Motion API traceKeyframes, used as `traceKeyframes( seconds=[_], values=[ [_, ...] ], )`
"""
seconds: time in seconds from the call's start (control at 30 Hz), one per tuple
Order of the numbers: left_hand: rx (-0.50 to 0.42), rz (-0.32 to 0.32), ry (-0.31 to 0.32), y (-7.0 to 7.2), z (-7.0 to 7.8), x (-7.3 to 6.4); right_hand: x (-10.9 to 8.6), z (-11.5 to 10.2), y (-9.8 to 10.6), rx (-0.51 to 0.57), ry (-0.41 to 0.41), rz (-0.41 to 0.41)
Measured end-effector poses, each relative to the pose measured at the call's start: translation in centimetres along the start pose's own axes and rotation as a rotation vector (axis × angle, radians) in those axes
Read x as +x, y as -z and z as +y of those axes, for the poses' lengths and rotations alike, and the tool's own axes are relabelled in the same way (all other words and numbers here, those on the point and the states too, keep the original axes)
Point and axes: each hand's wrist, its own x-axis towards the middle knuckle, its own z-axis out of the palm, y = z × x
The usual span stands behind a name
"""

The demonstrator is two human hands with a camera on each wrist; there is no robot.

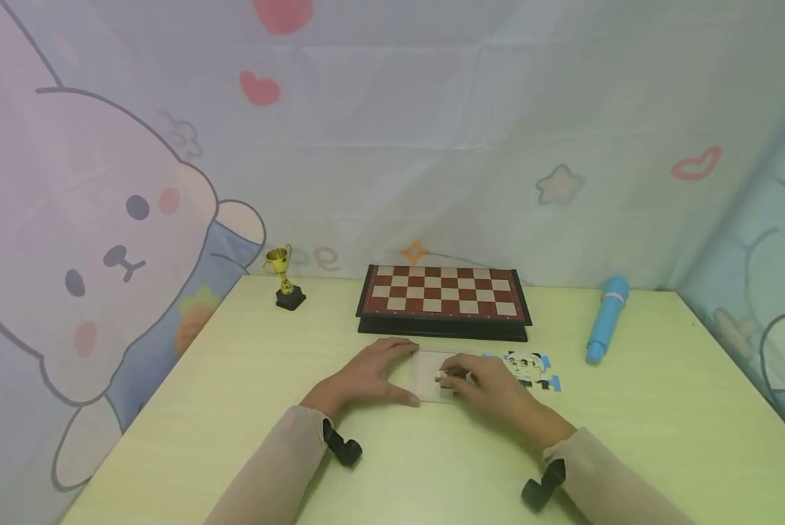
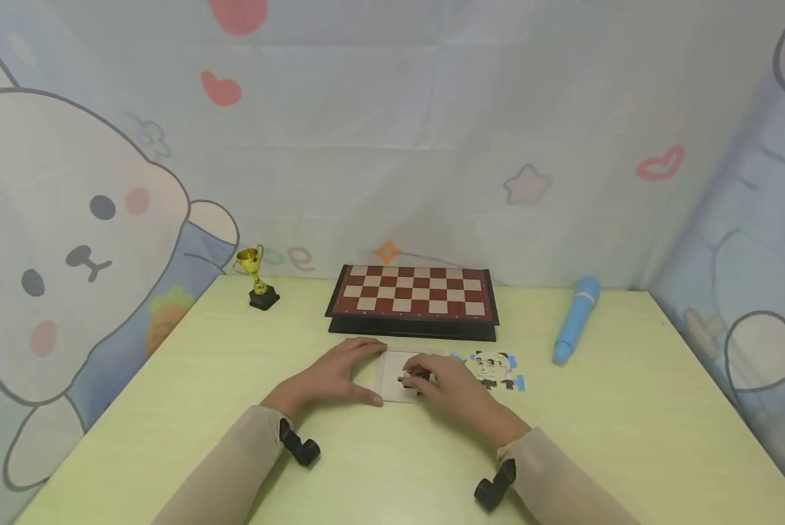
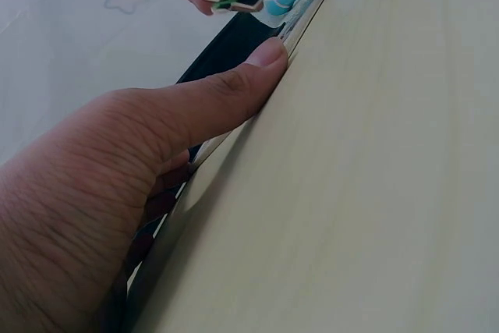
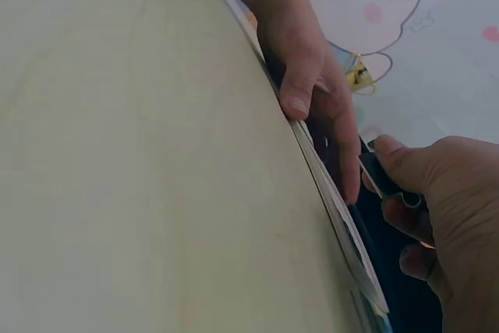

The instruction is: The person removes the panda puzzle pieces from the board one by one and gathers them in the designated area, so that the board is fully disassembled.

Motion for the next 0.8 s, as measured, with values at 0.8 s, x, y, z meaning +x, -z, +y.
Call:
traceKeyframes(
  seconds=[0.8],
  values=[
    [-0.011,-0.007,0.011,0.0,-0.1,0.0,-7.7,4.5,6.9,0.046,-0.085,-0.019]
  ],
)
